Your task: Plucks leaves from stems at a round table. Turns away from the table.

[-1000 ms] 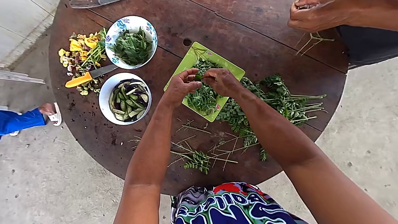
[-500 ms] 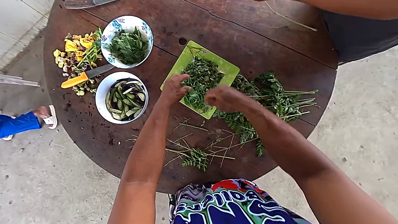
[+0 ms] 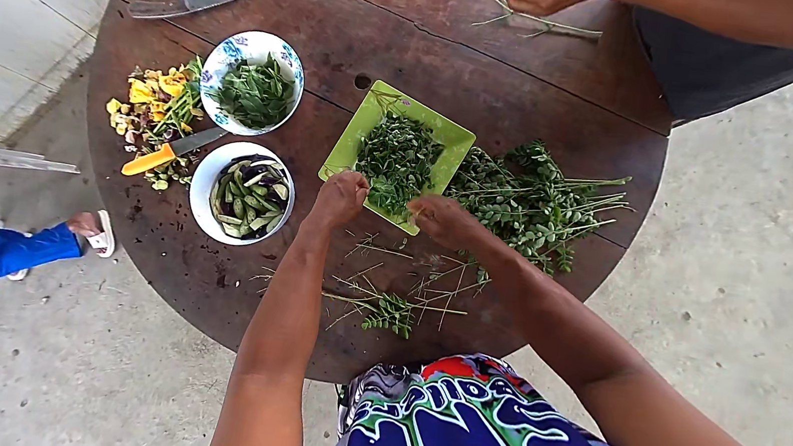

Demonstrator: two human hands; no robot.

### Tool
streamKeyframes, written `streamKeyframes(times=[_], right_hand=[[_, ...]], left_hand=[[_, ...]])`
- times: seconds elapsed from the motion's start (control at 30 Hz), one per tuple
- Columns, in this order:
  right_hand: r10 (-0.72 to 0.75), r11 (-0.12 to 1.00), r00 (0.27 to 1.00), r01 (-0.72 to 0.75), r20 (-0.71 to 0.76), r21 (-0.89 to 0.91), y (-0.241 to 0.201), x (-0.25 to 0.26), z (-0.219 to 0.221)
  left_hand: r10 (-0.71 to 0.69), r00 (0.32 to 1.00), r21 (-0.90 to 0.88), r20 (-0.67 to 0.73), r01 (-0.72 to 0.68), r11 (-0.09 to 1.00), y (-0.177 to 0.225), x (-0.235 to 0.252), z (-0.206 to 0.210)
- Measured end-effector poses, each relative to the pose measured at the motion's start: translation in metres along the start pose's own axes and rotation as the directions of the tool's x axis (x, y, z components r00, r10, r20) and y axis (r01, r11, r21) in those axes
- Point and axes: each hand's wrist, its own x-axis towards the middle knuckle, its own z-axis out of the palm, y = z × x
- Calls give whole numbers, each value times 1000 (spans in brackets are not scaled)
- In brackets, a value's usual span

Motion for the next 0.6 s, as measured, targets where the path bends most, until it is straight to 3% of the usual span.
streamKeyframes(times=[0.1, 0.27, 0.4, 0.6], right_hand=[[-15, 993, 991, 31, -132, 118, -5, 23, -1], [1, 964, 989, 38, -146, 263, -15, 58, -2], [31, 907, 987, 39, -159, 418, -24, 63, -4], [2, 913, 989, 58, -147, 403, -30, 60, -15]], left_hand=[[7, 1000, -100, 0, -7, 995, 14, -4, -6], [10, 1000, -175, -29, -15, 984, 24, -6, -12], [-15, 999, -391, -45, -4, 920, 26, -7, -13], [-26, 998, -525, -51, -5, 851, 32, -4, -14]])
